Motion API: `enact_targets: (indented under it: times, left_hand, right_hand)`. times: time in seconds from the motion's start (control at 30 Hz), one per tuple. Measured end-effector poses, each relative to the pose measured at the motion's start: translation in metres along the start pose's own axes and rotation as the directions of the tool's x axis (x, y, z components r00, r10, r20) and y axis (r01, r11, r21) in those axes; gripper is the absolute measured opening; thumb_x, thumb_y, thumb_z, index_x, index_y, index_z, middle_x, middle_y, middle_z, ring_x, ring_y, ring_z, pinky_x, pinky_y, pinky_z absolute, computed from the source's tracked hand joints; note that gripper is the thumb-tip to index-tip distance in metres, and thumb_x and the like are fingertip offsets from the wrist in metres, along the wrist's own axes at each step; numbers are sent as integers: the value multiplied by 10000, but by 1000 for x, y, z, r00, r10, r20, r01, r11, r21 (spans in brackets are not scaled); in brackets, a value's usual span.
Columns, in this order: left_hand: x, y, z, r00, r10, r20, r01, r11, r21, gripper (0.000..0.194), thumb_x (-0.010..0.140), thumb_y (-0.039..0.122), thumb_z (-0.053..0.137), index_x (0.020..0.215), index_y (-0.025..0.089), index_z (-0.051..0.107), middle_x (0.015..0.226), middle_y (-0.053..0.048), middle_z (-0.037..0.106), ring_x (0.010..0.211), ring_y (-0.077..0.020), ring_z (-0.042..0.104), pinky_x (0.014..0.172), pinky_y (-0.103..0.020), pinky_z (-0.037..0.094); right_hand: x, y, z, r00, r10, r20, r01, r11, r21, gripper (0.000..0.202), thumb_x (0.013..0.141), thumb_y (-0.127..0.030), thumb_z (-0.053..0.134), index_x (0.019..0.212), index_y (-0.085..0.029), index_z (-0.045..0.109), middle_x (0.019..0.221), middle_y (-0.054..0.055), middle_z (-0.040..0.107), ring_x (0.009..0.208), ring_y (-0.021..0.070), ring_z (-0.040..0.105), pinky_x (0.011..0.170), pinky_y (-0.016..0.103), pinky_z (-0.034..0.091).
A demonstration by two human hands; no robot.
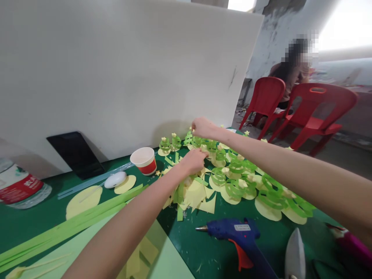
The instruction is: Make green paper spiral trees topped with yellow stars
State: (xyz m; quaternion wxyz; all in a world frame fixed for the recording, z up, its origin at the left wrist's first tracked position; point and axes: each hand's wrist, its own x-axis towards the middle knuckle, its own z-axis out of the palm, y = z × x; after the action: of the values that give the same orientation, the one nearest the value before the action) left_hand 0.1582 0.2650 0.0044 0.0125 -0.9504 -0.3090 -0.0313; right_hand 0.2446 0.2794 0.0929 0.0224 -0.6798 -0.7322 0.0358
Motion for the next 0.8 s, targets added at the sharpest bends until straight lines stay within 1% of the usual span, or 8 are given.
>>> enact_targets:
  times: [0.17, 0.27, 0.57, 0.8]
  left_hand:
    - [-2, -3, 2, 997, 50, -57, -48, 999, 22, 235, 861, 262, 506, 1063, 149, 547, 1116, -81, 562, 985, -208, 557, 833, -424, 470]
    - [-2, -2, 4, 996, 66, -66, -65, 998, 25, 243, 860, 262, 509, 1071, 147, 543, 1121, -82, 559, 984, -210, 558, 828, -423, 474]
    - [3, 1, 10, 994, 100, -53, -97, 994, 45, 254, 862, 266, 505, 1088, 156, 535, 1144, -86, 548, 992, -211, 554, 834, -424, 472]
    - [18, 6, 12, 995, 91, -28, -88, 991, 98, 270, 862, 266, 503, 1107, 155, 523, 1153, -88, 540, 1000, -217, 548, 834, -431, 470]
  right_hand:
    - [1, 2, 0, 1000, 2, 6, -2, 1000, 3, 269, 858, -301, 502, 1069, -139, 539, 1051, 68, 571, 893, 163, 573, 755, 356, 493]
    - [2, 2, 1, 1000, -4, 10, 4, 1000, 3, 272, 857, -302, 503, 1069, -135, 538, 1042, 67, 573, 884, 161, 575, 748, 354, 495]
    - [1, 2, 2, 1000, -23, -8, 23, 1000, 9, 256, 857, -299, 504, 1053, -141, 547, 1042, 64, 576, 888, 160, 575, 752, 350, 494]
    - [2, 3, 2, 999, -29, -28, 30, 999, 13, 253, 859, -299, 500, 1050, -140, 548, 1037, 64, 577, 881, 157, 576, 748, 347, 495]
